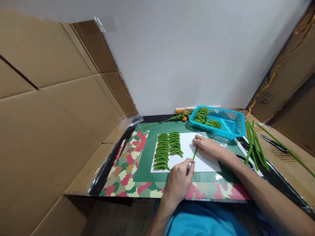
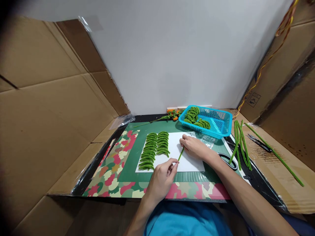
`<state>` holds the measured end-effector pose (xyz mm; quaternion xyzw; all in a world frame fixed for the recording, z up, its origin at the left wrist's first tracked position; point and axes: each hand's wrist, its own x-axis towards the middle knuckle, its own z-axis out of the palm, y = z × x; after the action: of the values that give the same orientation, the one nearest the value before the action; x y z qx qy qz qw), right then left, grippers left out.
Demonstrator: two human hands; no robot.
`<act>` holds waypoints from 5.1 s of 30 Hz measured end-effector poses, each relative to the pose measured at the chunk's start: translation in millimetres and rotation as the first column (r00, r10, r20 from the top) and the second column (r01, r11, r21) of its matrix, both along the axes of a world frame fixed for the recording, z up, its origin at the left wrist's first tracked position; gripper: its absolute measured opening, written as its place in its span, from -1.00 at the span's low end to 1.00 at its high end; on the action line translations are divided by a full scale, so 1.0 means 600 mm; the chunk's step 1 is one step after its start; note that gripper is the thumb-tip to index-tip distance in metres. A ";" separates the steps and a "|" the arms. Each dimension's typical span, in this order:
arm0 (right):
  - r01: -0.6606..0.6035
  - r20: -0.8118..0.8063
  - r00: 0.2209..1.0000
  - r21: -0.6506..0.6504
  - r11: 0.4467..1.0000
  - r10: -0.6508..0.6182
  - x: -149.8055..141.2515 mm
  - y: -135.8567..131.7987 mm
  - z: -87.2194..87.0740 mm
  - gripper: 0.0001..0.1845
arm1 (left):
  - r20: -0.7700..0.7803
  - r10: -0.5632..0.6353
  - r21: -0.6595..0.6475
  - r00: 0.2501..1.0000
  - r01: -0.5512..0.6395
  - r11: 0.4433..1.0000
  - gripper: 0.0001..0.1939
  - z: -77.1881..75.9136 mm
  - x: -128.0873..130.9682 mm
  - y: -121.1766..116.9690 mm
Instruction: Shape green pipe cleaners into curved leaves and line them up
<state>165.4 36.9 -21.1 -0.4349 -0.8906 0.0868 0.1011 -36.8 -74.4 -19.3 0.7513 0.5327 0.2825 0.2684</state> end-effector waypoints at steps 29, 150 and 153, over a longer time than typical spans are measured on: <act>0.040 -0.107 0.992 -0.284 0.958 -0.073 0.072 0.007 0.050 -0.79 | -0.129 -0.125 0.032 0.984 0.130 0.991 -0.73 -0.006 0.003 0.016; -0.235 -0.777 0.370 -0.608 0.758 -0.509 0.002 -0.158 0.028 -0.87 | 0.298 -0.165 -0.093 0.940 0.201 0.975 -0.18 -0.018 0.025 -0.004; -0.309 -0.794 0.271 -0.607 0.732 -0.544 -0.014 -0.157 0.023 -0.81 | 0.343 -0.124 -0.098 0.931 0.167 0.981 -0.20 -0.022 0.026 -0.001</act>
<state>157.1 -57.3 -7.6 -0.3674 -0.5077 0.6312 0.4570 -21.4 -75.2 -32.6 0.7113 0.4389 0.3513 0.4220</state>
